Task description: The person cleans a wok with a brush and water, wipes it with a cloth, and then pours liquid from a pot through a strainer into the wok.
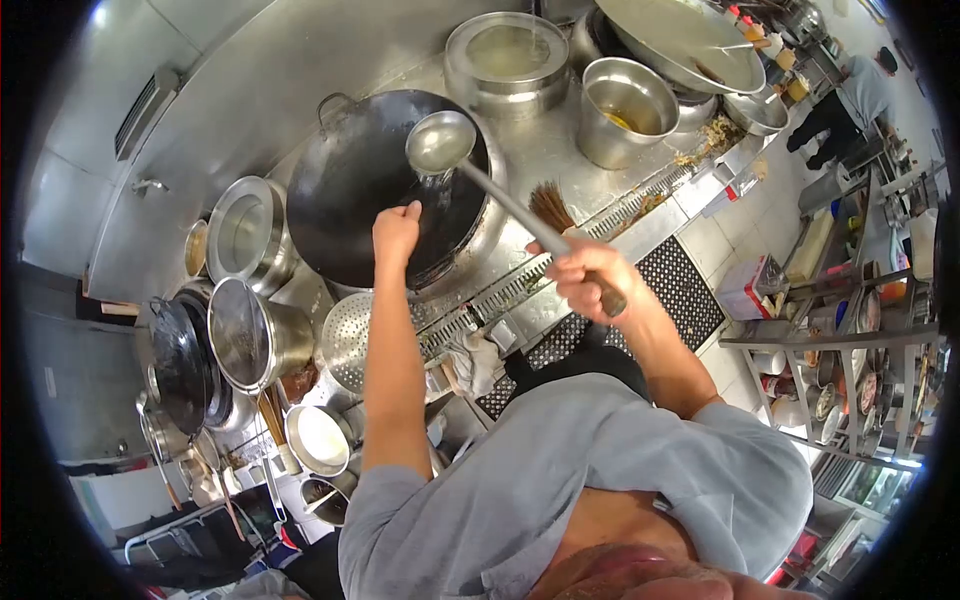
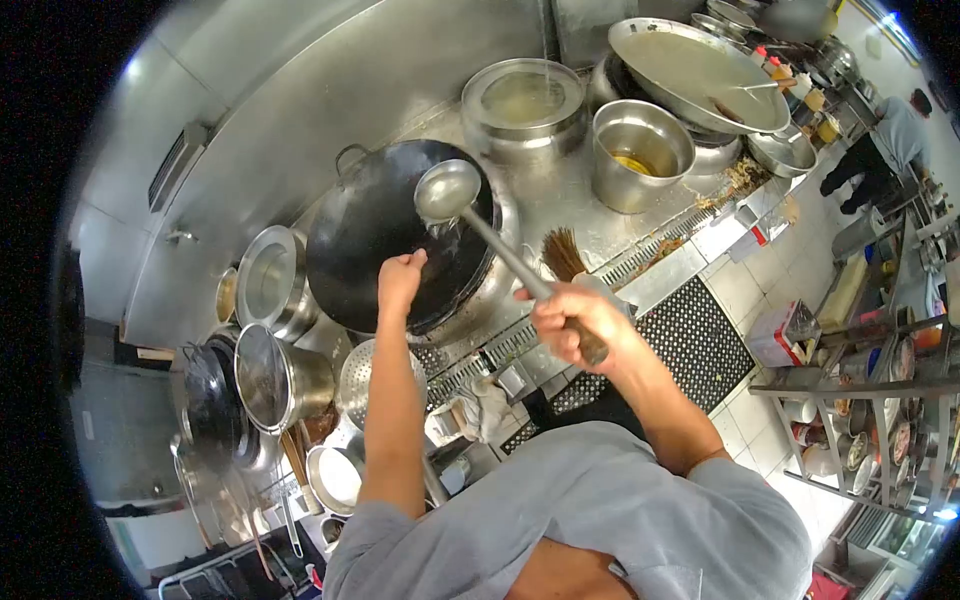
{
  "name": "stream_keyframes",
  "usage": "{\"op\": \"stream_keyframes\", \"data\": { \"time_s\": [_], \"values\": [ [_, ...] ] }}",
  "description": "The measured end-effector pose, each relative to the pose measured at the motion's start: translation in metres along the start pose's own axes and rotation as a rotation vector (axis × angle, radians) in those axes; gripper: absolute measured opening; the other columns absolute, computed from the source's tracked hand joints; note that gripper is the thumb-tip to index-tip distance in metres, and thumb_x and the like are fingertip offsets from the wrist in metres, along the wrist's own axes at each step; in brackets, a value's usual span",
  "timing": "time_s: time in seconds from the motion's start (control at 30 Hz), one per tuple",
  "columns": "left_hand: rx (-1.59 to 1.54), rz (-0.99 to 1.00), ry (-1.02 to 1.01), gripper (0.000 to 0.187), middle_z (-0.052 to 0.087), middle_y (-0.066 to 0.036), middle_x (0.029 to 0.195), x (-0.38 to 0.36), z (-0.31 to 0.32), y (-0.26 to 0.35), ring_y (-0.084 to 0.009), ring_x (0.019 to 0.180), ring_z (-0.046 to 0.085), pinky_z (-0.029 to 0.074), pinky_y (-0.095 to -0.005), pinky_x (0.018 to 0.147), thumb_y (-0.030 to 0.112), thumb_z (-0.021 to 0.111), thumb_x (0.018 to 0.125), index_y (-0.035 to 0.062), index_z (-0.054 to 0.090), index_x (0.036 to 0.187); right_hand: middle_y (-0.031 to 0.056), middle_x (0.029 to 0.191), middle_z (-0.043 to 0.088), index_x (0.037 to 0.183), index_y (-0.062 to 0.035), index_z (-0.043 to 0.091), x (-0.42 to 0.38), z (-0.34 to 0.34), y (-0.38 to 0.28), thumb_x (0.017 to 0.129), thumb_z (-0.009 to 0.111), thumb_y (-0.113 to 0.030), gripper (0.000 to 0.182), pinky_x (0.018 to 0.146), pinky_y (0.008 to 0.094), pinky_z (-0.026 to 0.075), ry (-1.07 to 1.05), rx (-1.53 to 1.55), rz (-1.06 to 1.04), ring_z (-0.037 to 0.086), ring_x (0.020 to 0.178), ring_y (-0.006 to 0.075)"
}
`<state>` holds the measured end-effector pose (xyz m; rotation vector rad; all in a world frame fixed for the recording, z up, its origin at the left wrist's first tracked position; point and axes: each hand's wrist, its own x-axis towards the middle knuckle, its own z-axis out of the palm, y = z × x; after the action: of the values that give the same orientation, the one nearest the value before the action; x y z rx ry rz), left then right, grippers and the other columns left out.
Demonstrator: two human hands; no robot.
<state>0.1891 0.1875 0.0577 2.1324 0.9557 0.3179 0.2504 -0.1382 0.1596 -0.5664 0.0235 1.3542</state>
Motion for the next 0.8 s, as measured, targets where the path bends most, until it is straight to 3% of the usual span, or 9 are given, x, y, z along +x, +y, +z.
{"op": "stream_keyframes", "data": {
  "time_s": [0.13,0.2,0.27,0.33,0.4,0.47,0.57,0.73,0.8],
  "values": [
    [-0.668,-0.439,-0.473,0.043,0.062,-0.006,0.122,0.057,0.008,-0.019,-0.0193,0.111,0.055,0.039,-0.0382,0.087,0.042,0.062,0.089,0.0088,0.067,0.116,-0.0014,0.060,0.042,0.129,-0.0003,0.042,-0.005,0.016,0.021,0.083,0.059,-0.007,0.049,0.033,0.0267,0.033,0.141,-0.370,-0.022,0.042,0.040,0.0099],
    [-0.653,-0.379,-0.446,0.055,0.056,-0.007,0.131,0.073,0.016,-0.028,-0.0163,0.122,0.046,0.034,-0.0382,0.091,0.043,0.062,0.089,0.0051,0.057,0.129,0.0036,0.065,0.051,0.127,0.0025,0.041,-0.014,0.031,0.020,0.079,0.056,-0.009,0.051,0.037,0.0287,0.039,0.202,-0.721,0.000,0.051,0.046,0.0124],
    [-0.567,-0.270,-0.508,0.056,0.057,-0.008,0.129,0.084,0.009,-0.022,-0.0169,0.122,0.047,0.036,-0.0359,0.090,0.038,0.063,0.090,0.0038,0.053,0.133,0.0101,0.072,0.057,0.116,0.0060,0.042,-0.010,0.021,0.028,0.082,0.054,-0.013,0.041,0.047,0.0343,0.047,0.203,-1.027,-0.100,0.057,0.049,0.0174],
    [-0.233,-0.351,-0.282,0.036,0.064,-0.012,0.120,0.102,-0.002,-0.026,-0.0250,0.110,0.059,0.044,-0.0411,0.085,0.019,0.061,0.087,0.0009,0.064,0.118,0.0161,0.076,0.060,0.118,0.0062,0.042,-0.016,0.021,0.027,0.082,0.054,-0.014,0.043,0.052,0.0393,0.049,0.238,-1.205,-0.092,0.061,0.053,0.0212],
    [0.215,0.072,-0.014,0.026,0.069,-0.017,0.078,0.122,-0.005,-0.047,-0.0267,0.073,0.066,0.049,-0.0377,0.065,0.022,0.067,0.078,-0.0022,0.070,0.085,0.0226,0.081,0.063,0.122,0.0062,0.041,-0.019,0.009,0.029,0.081,0.054,-0.017,0.048,0.061,0.0435,0.051,0.244,-1.238,-0.114,0.064,0.060,0.0280],
    [0.386,0.205,-0.051,0.026,0.068,-0.021,0.082,0.133,-0.020,-0.036,-0.0330,0.078,0.066,0.049,-0.0412,0.071,0.022,0.065,0.078,-0.0027,0.070,0.086,0.0151,0.074,0.061,0.137,0.0007,0.033,-0.007,-0.027,0.043,0.083,0.052,-0.016,0.060,0.051,0.0370,0.051,0.256,-1.422,-0.402,0.060,0.052,0.0218],
    [0.709,0.392,-0.099,0.025,0.066,-0.024,0.091,0.108,-0.044,0.011,-0.0409,0.089,0.063,0.049,-0.0461,0.077,0.021,0.061,0.082,-0.0018,0.069,0.088,0.0111,0.069,0.060,0.139,-0.0034,0.035,-0.029,-0.021,0.022,0.086,0.055,-0.018,0.059,0.046,0.0334,0.049,0.383,-1.316,-0.311,0.059,0.051,0.0177],
    [0.312,0.369,-0.020,0.015,0.069,-0.018,0.085,0.066,-0.044,0.018,-0.0304,0.082,0.068,0.051,-0.0366,0.074,0.011,0.061,0.085,0.0045,0.070,0.094,0.0163,0.083,0.063,0.139,0.0039,0.035,-0.024,-0.038,-0.061,0.082,0.058,-0.011,0.064,0.049,0.0324,0.048,0.613,-1.273,-0.425,0.056,0.049,0.0166],
    [0.171,0.323,0.043,0.014,0.070,-0.014,0.081,0.028,-0.052,0.041,-0.0215,0.074,0.068,0.050,-0.0313,0.070,0.010,0.060,0.087,0.0030,0.070,0.095,0.0333,0.104,0.062,0.130,0.0079,0.044,-0.002,-0.056,-0.121,0.077,0.057,-0.018,0.060,0.086,0.0451,0.049,0.725,-1.579,-0.491,0.065,0.095,0.0404]
  ]
}}
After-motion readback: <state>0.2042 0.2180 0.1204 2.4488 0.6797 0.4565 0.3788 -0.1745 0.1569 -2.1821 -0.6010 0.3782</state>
